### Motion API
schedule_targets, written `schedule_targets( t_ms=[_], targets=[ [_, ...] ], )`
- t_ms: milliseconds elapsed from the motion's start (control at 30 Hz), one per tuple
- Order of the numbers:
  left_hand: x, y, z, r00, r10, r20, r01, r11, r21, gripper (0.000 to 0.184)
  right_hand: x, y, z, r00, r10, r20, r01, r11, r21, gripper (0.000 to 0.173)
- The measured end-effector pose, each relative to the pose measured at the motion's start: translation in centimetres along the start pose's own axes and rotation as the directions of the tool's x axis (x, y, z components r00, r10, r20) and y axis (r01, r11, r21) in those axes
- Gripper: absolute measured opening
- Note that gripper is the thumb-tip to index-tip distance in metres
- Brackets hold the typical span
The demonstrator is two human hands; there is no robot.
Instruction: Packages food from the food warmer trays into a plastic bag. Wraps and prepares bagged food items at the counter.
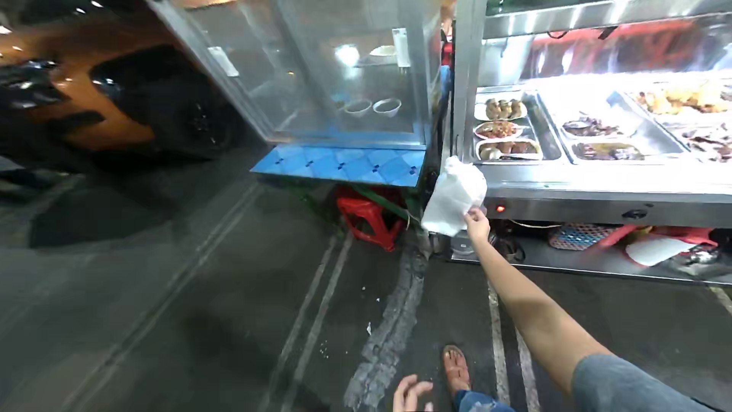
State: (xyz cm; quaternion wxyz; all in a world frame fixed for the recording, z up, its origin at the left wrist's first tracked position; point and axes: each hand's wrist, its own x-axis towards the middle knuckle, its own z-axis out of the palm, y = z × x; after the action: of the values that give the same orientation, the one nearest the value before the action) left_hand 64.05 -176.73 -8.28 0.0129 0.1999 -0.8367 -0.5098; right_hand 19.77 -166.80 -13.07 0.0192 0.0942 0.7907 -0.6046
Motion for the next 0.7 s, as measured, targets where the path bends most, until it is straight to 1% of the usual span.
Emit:
schedule_targets(
  t_ms=[67, 133, 200, 267, 300, 333, 367, 400, 467, 500, 533, 567, 633, 700],
  targets=[
    [4.7, 2.0, -1.2, 0.996, 0.035, 0.086, -0.036, 0.999, 0.011, 0.028, -0.1, -0.7, 0.2, 0.998, -0.06, 0.035, 0.061, 0.998, -0.015, 0.029],
    [9.0, 3.4, -2.1, 0.987, 0.083, 0.14, -0.086, 0.996, 0.016, 0.028, -1.9, -1.5, -0.1, 0.991, -0.105, 0.085, 0.106, 0.994, -0.012, 0.024],
    [13.4, 4.4, -2.3, 0.972, 0.163, 0.17, -0.168, 0.986, 0.015, 0.028, -3.2, -1.6, -0.7, 0.986, -0.128, 0.106, 0.132, 0.991, -0.028, 0.024],
    [17.3, 5.7, -2.0, 0.949, 0.224, 0.22, -0.231, 0.973, 0.006, 0.031, -5.5, -2.0, -1.7, 0.984, -0.108, 0.143, 0.116, 0.992, -0.044, 0.027],
    [19.2, 6.5, -1.7, 0.94, 0.232, 0.25, -0.239, 0.971, -0.003, 0.032, -6.5, -2.2, -2.2, 0.981, -0.118, 0.155, 0.127, 0.991, -0.052, 0.028],
    [21.1, 7.2, -1.3, 0.93, 0.239, 0.278, -0.246, 0.969, -0.01, 0.033, -7.2, -2.2, -2.6, 0.974, -0.165, 0.154, 0.177, 0.982, -0.072, 0.028],
    [22.9, 7.8, -0.8, 0.922, 0.255, 0.29, -0.259, 0.965, -0.024, 0.034, -7.8, -2.2, -2.9, 0.963, -0.231, 0.14, 0.247, 0.962, -0.114, 0.026],
    [24.5, 8.4, -0.2, 0.918, 0.267, 0.293, -0.268, 0.963, -0.039, 0.036, -8.5, -2.4, -3.3, 0.955, -0.267, 0.13, 0.287, 0.942, -0.174, 0.026],
    [27.4, 9.6, 0.9, 0.912, 0.294, 0.288, -0.287, 0.956, -0.066, 0.037, -9.8, -3.2, -4.2, 0.95, -0.277, 0.143, 0.31, 0.893, -0.326, 0.026],
    [28.6, 10.2, 1.3, 0.902, 0.329, 0.279, -0.321, 0.944, -0.076, 0.038, -10.5, -3.5, -4.6, 0.948, -0.287, 0.141, 0.32, 0.857, -0.404, 0.026],
    [29.7, 10.8, 1.6, 0.884, 0.381, 0.273, -0.373, 0.924, -0.081, 0.038, -11.1, -3.6, -4.7, 0.949, -0.292, 0.121, 0.314, 0.833, -0.456, 0.024],
    [30.8, 11.1, 1.8, 0.856, 0.442, 0.267, -0.435, 0.896, -0.087, 0.039, -11.8, -3.7, -4.8, 0.955, -0.282, 0.09, 0.29, 0.833, -0.472, 0.022],
    [32.6, 11.8, 1.6, 0.791, 0.538, 0.29, -0.529, 0.84, -0.116, 0.04, -13.2, -4.5, -4.7, 0.971, -0.237, -0.008, 0.211, 0.878, -0.429, 0.018],
    [34.4, 12.9, 1.0, 0.712, 0.629, 0.312, -0.614, 0.774, -0.157, 0.041, -13.8, -5.4, -4.5, 0.975, -0.197, -0.102, 0.148, 0.922, -0.359, 0.016]
  ],
)
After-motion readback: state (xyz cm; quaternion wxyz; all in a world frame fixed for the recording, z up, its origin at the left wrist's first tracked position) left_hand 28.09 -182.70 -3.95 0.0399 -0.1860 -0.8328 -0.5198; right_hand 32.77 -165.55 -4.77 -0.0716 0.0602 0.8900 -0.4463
